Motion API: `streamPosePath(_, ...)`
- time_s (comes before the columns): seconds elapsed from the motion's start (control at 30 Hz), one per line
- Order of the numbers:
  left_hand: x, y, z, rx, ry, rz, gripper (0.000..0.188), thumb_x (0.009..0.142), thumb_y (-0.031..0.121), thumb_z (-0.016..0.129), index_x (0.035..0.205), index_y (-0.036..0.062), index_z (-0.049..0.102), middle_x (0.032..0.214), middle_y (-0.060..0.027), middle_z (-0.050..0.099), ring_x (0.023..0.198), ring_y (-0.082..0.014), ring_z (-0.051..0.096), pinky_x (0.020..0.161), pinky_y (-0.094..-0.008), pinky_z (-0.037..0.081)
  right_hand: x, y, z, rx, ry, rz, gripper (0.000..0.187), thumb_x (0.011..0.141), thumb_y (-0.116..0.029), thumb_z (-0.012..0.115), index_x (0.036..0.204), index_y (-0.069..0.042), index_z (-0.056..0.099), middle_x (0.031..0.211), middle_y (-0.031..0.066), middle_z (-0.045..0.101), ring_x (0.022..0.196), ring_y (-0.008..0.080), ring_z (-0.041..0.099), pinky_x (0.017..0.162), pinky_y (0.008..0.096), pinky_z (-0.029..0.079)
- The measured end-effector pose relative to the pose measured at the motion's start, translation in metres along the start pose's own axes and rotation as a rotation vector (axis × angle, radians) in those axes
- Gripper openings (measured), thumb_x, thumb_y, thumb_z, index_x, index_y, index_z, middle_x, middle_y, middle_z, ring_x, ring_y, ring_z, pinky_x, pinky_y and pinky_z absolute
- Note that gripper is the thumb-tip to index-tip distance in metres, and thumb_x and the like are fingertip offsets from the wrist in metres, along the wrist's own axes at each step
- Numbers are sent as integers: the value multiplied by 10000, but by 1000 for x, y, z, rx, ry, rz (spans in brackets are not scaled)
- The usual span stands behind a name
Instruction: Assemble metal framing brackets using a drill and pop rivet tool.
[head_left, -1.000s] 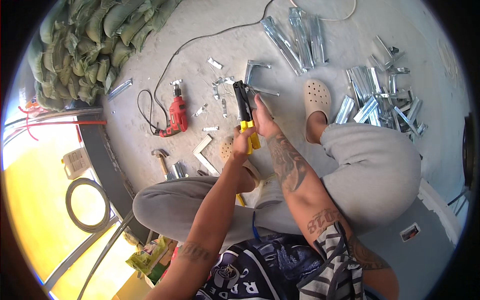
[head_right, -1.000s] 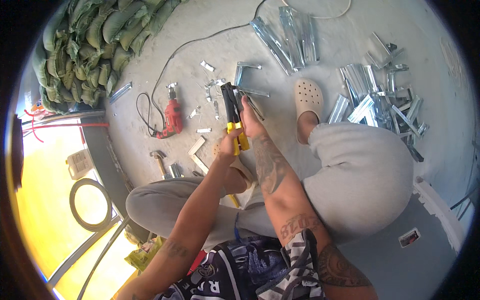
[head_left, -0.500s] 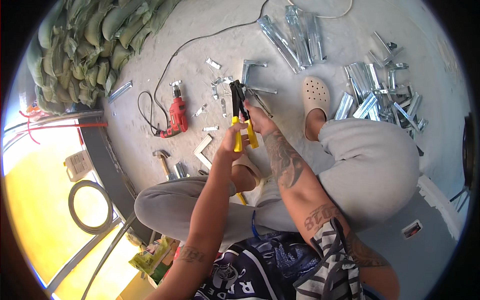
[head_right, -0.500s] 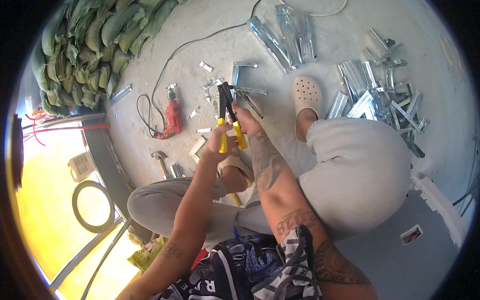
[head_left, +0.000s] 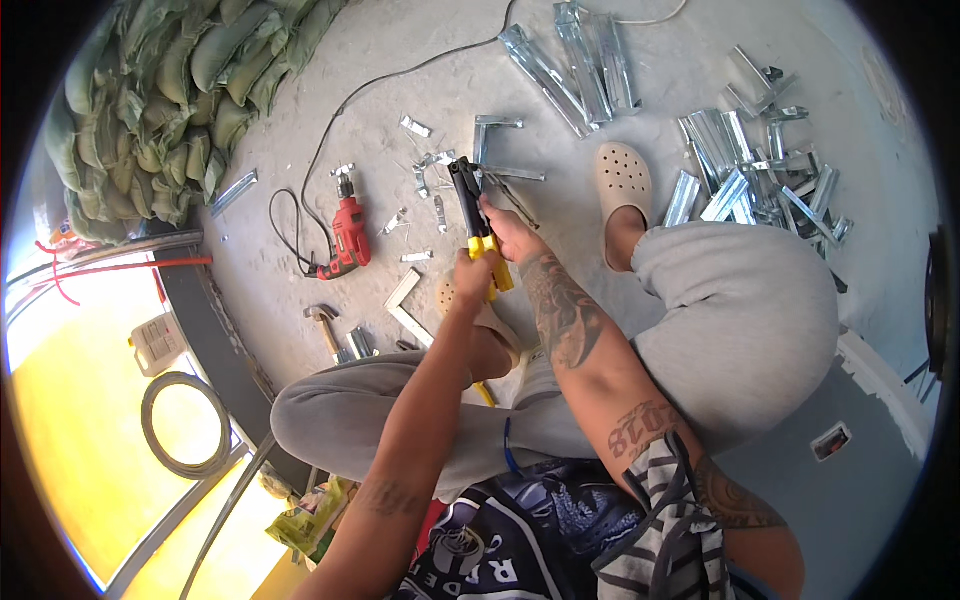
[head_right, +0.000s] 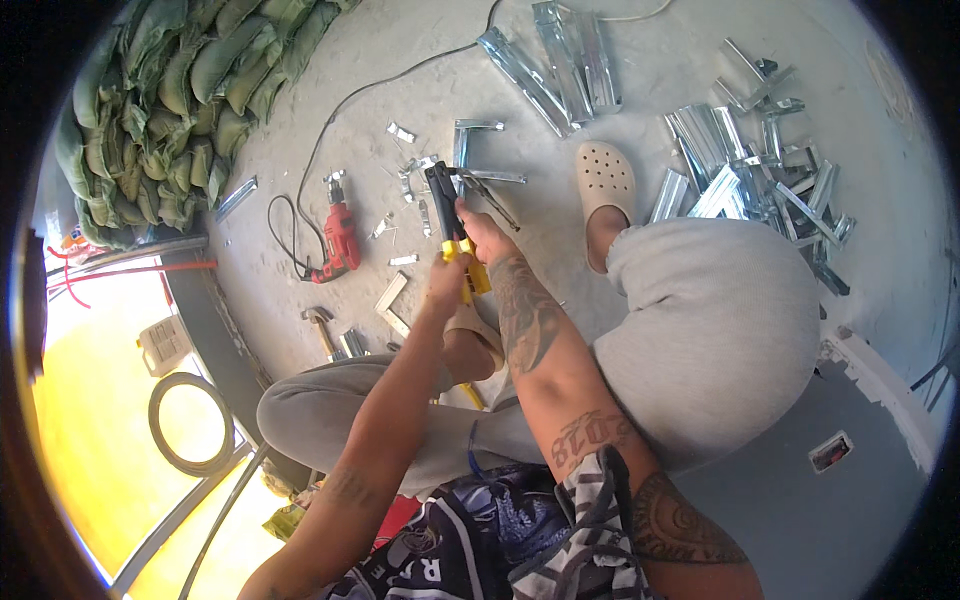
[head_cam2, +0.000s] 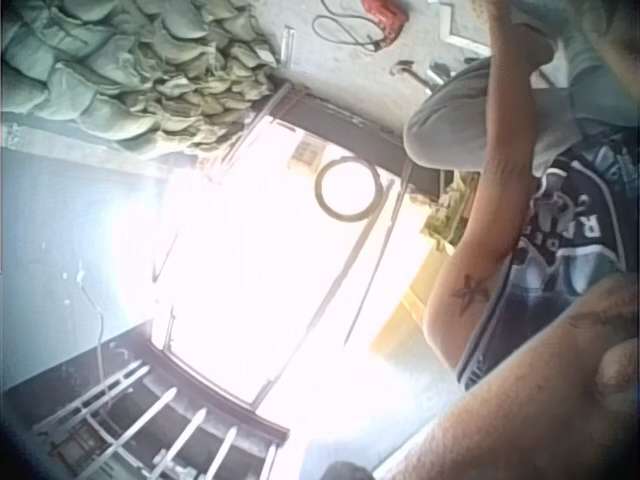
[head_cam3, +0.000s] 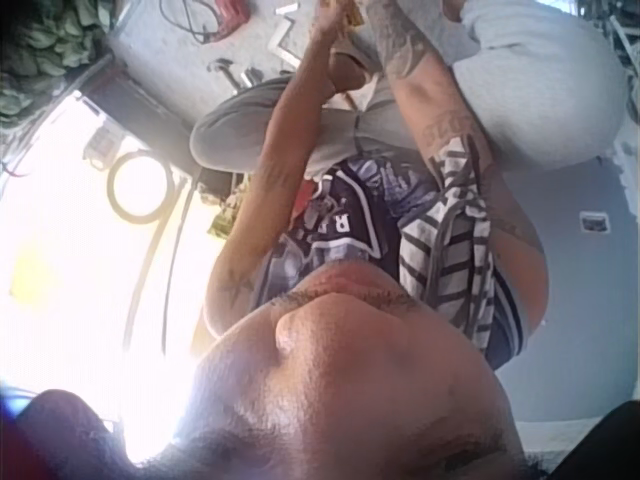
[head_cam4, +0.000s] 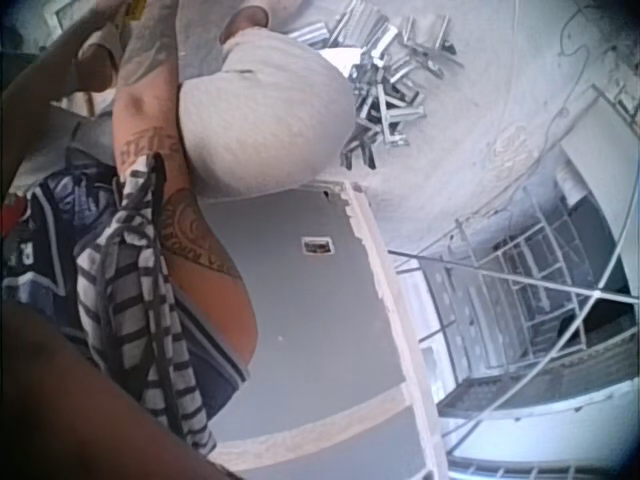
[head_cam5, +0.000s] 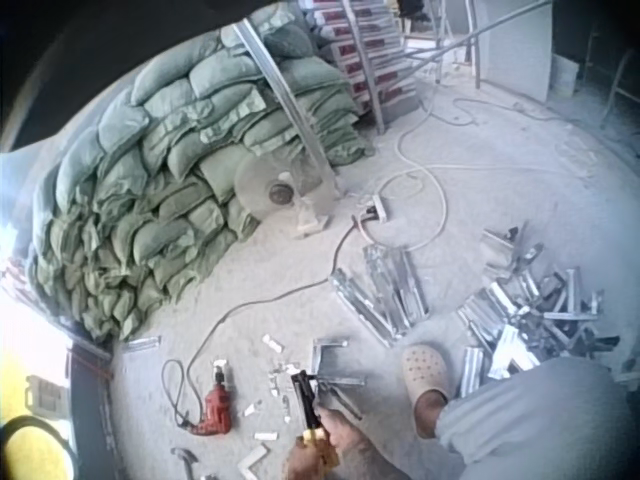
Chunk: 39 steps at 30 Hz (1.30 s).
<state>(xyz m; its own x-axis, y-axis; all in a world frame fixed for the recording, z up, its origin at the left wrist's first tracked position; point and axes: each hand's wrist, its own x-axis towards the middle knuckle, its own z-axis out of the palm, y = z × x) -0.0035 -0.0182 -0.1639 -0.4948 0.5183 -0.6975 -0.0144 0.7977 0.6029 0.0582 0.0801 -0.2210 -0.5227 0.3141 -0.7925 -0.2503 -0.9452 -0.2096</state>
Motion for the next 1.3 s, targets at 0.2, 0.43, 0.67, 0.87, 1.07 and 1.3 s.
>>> streamPosePath(0.2, -42, 84, -45, -319, -225, -291, 560, 794, 394, 651, 1245, 93, 511, 1079, -145, 644, 960, -300, 621, 912, -504, 426, -8, -1, -16, 45, -165, -6, 443, 1012, -490, 467, 1014, -81, 636, 752, 7, 556, 626, 109, 527, 557, 258, 459)
streamPosePath(0.43, -14, -3, -22, -607, -469, -250, 574, 812, 411, 622, 1275, 117, 452, 1100, -148, 605, 900, -295, 612, 762, -448, 482, -41, -7, 20, -336, -196, -202, 473, 710, -382, 849, 967, -41, 645, 818, 41, 593, 711, 142, 548, 624, 312, 440)
streamPosePath(0.67, -23, 14, 9, -472, -287, -318, 347, 876, 410, 620, 1063, 119, 593, 913, -68, 623, 857, -170, 607, 733, -372, 488, -42, -22, -1, -389, -85, -194, 307, 766, -225, 802, 914, -13, 636, 781, 68, 621, 644, 154, 594, 585, 303, 478)
streamPosePath(0.87, -11, 12, 35, -206, 38, -239, 361, 937, 410, 560, 1012, 65, 632, 820, -47, 606, 721, -163, 590, 642, -331, 471, -32, -16, 1, -166, -195, -188, 306, 726, -222, 818, 893, -16, 666, 795, 35, 623, 682, 136, 568, 602, 284, 447)
streamPosePath(1.07, -15, 11, -11, -362, 78, 72, 388, 943, 344, 551, 977, -37, 614, 799, -99, 642, 646, -192, 625, 587, -327, 490, -49, -7, 57, -494, -124, -467, 354, 808, -308, 757, 990, -23, 655, 807, 25, 625, 734, 122, 567, 665, 289, 464)
streamPosePath(1.3, -72, 171, -184, -12, -374, -15, 330, 954, 247, 548, 1132, -21, 621, 700, -69, 601, 549, -157, 572, 513, -285, 474, -40, 1, 78, -501, -381, -418, 744, 964, -618, 434, 1279, 50, 524, 1081, 139, 649, 958, 224, 611, 882, 339, 465)
